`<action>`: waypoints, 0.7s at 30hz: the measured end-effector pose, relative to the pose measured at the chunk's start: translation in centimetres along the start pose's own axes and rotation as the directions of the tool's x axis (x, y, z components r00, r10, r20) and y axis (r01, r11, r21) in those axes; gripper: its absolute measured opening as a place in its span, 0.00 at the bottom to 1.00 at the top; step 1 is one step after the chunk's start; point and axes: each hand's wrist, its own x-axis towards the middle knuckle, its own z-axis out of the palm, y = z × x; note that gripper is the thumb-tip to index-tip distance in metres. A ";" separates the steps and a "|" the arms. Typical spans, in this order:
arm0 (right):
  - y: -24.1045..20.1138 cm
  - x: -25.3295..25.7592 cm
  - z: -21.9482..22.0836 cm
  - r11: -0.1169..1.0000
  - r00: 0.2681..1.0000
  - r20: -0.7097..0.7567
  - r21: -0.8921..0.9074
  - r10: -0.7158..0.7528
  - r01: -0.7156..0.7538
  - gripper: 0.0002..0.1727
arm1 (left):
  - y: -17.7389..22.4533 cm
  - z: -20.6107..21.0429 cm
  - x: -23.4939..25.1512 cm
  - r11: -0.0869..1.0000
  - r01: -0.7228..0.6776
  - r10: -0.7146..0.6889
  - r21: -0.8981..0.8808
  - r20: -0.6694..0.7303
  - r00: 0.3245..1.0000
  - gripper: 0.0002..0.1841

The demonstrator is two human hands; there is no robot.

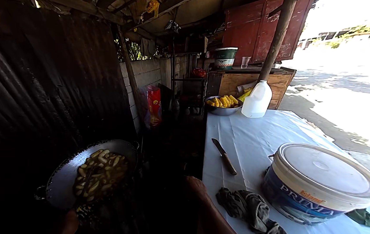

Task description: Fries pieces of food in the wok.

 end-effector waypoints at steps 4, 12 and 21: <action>-0.1 0.1 0.3 1.000 0.999 -0.029 -0.021 0.022 -0.022 0.25 | 1.0 0.8 0.9 0.984 -0.034 0.048 -0.173 0.076 0.996 0.20; 0.1 0.8 1.3 0.997 0.998 -0.043 -0.060 -0.040 0.038 0.23 | -6.5 -1.1 -6.6 0.948 0.078 -0.016 -0.309 0.198 0.980 0.25; 0.6 1.2 1.7 0.996 0.994 -0.082 -0.056 -0.069 0.064 0.22 | -13.4 -10.3 -16.6 0.973 -0.012 0.027 -0.231 0.060 0.998 0.26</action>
